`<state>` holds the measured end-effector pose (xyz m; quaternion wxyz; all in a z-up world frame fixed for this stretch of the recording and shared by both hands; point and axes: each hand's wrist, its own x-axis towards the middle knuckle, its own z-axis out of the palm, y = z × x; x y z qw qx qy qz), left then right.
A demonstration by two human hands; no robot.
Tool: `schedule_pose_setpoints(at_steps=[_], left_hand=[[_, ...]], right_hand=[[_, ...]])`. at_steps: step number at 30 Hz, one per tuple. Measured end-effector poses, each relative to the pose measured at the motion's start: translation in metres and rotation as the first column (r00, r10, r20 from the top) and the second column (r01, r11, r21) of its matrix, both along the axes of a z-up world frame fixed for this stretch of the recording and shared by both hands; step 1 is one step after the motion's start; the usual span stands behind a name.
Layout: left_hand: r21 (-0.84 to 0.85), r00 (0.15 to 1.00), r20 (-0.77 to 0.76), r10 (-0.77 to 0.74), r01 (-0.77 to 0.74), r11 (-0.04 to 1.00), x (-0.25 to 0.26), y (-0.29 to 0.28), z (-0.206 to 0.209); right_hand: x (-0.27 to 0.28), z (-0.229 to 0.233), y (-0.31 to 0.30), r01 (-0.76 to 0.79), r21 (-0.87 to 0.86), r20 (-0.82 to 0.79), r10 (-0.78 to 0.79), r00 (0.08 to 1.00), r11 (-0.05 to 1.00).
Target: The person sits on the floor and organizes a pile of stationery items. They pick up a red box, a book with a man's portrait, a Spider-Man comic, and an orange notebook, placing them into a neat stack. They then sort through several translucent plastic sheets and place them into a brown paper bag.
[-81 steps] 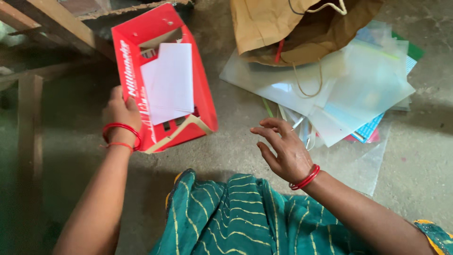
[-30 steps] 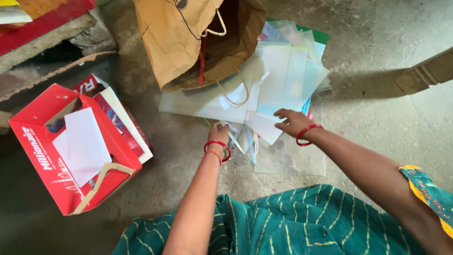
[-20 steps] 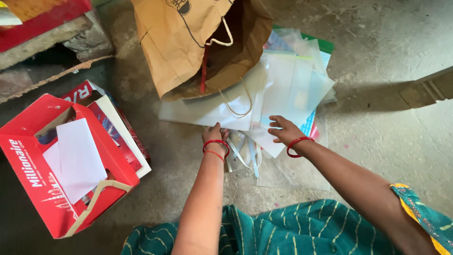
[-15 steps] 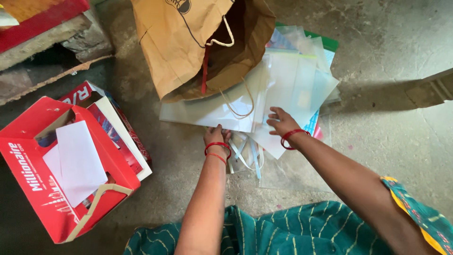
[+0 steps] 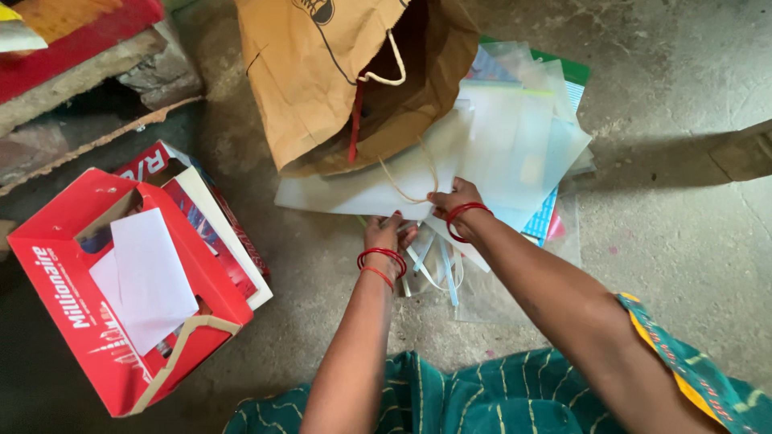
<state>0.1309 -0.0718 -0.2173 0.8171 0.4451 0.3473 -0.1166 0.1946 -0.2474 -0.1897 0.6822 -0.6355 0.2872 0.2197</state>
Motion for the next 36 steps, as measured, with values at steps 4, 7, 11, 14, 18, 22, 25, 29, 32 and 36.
schedule_pose_setpoints(at_steps=[4, 7, 11, 14, 18, 22, 25, 29, 32, 36], left_hand=[[0.183, 0.944, -0.104, -0.313, 0.328, 0.927, -0.023, -0.003, 0.019], [0.294, 0.699, -0.241, -0.674, 0.714, 0.636, -0.046, -0.005, 0.045], [0.467, 0.327, -0.428, -0.843, 0.878, 0.104, -0.068, -0.02, 0.095], [0.663, 0.279, -0.449, -0.849, 0.741, -0.107, -0.075, -0.038, 0.146], [0.767, 0.352, -0.416, -0.839, 0.632, -0.115, -0.064, -0.047, 0.21], [0.883, 0.586, -0.296, -0.754, 0.469, 0.018, -0.052, -0.038, 0.244], [0.972, 0.715, -0.051, -0.697, 0.195, 0.129, -0.047, -0.024, 0.242], [0.966, 0.719, 0.081, -0.691, 0.113, 0.231, -0.036, -0.009, 0.228], [0.933, 0.572, 0.308, -0.76, -0.025, 0.359, -0.03, -0.004, 0.225], [0.803, 0.509, 0.265, -0.819, 0.353, 0.479, -0.023, 0.002, 0.217]], right_hand=[[-0.033, 0.005, -0.052, -0.18, -0.01, 0.045, 0.18, 0.983, 0.984], [-0.053, 0.022, -0.123, -0.342, 0.131, 0.016, 0.343, 0.939, 0.931], [-0.06, 0.059, -0.209, -0.593, -0.107, -0.148, 0.577, 0.803, 0.798], [-0.051, 0.099, -0.247, -0.649, -0.301, -0.179, 0.627, 0.758, 0.698], [-0.026, 0.15, -0.259, -0.716, -0.554, -0.256, 0.732, 0.631, 0.424], [-0.031, 0.196, -0.253, -0.7, -0.615, -0.168, 0.808, 0.565, 0.362], [-0.04, 0.227, -0.231, -0.693, -0.614, -0.18, 0.787, 0.59, 0.379], [-0.052, 0.261, -0.208, -0.644, -0.721, -0.139, 0.858, 0.495, 0.256], [-0.057, 0.285, -0.193, -0.493, -0.866, -0.081, 0.949, 0.306, 0.085], [-0.064, 0.307, -0.17, -0.322, -0.944, 0.007, 0.982, 0.186, 0.068]])
